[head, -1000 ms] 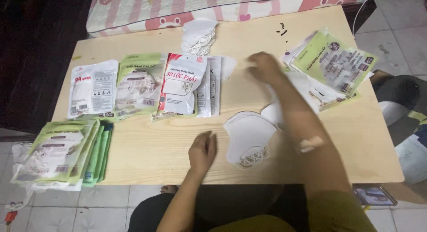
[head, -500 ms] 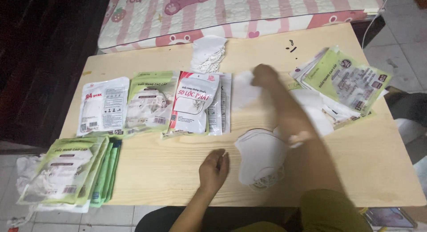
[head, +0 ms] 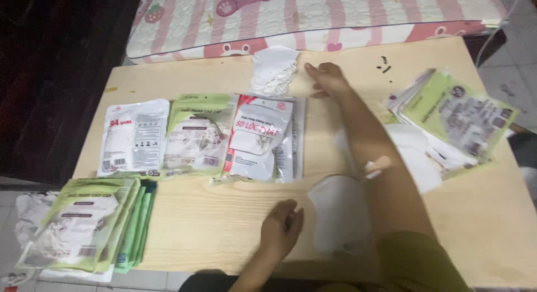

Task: Packaging face masks into individual plastic bags at a workstation

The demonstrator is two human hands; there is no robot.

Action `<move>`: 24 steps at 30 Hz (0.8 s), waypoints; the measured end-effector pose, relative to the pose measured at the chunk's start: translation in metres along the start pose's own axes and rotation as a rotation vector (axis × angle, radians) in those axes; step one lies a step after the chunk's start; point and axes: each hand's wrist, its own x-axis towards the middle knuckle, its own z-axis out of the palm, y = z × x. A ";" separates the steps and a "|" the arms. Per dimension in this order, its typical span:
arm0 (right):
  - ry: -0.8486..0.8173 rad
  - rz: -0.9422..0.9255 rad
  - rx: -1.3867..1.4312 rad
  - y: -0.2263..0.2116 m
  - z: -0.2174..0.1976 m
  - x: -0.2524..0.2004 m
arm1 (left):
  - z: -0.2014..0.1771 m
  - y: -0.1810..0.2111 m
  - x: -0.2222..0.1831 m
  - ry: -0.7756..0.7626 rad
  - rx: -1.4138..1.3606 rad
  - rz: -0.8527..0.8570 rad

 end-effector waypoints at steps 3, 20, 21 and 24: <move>0.008 0.049 0.012 -0.014 0.048 0.021 | -0.007 0.007 0.004 -0.020 -0.013 0.089; 0.153 0.008 0.134 0.006 0.076 0.112 | -0.033 0.019 0.022 -0.226 -0.090 0.217; 0.225 0.013 0.177 0.013 0.063 0.116 | -0.032 0.017 0.017 -0.259 -0.077 0.186; 0.235 -0.064 0.284 -0.014 -0.010 0.056 | -0.039 0.029 0.017 -0.163 -0.091 0.280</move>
